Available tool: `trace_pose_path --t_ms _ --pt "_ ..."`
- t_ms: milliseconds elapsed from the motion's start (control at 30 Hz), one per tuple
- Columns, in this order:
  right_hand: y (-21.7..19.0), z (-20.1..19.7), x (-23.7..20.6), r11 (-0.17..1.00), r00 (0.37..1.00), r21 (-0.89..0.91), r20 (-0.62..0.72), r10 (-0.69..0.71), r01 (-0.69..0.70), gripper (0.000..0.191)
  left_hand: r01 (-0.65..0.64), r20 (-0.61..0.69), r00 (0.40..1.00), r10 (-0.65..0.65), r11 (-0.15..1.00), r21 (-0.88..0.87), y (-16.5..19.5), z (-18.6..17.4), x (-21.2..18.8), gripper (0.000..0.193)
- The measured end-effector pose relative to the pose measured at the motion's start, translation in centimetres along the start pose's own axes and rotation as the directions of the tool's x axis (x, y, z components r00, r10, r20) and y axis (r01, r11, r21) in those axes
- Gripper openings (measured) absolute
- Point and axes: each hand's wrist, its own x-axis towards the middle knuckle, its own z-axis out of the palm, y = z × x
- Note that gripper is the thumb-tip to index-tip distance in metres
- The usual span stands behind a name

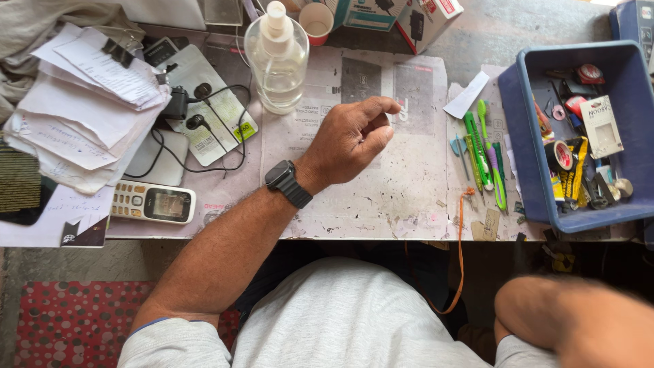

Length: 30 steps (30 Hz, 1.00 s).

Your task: The person removes a feature phone from a drawer, powers it on, and navigates menus using the keypad. They place a smartphone on the table, then continue pressing buttons on the feature phone to scroll through options and check the display.

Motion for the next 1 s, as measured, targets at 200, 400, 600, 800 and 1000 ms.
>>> trace_pose_path --t_ms 200,400,600,800,1000 --pt "1.6 -3.2 -0.3 0.925 0.875 0.005 -0.322 0.361 -0.379 0.04 0.008 0.0 1.0 -0.008 0.999 -0.041 0.2 -0.1 -0.2 0.03" --pt "5.6 -7.3 0.6 0.886 0.718 0.026 -0.575 0.392 -0.463 0.048 -0.002 0.024 1.0 0.003 0.999 -0.046 0.2 -0.2 -0.3 0.029" --pt "7.2 -8.5 1.1 0.883 0.643 -0.072 -0.712 0.28 -0.464 0.059 -0.008 0.04 0.999 0.009 1.0 -0.029 0.2 -0.4 -0.1 0.03" --pt "8.0 -9.3 1.0 0.835 0.6 -0.156 -0.764 0.237 -0.528 0.063 -0.051 0.047 0.997 0.053 0.997 -0.06 0.3 -0.3 -0.2 0.028" --pt "8.7 -10.3 0.5 0.822 0.604 -0.204 -0.772 0.198 -0.531 0.059 -0.051 0.042 0.998 0.054 0.995 -0.082 0.3 -0.2 -0.2 0.028"
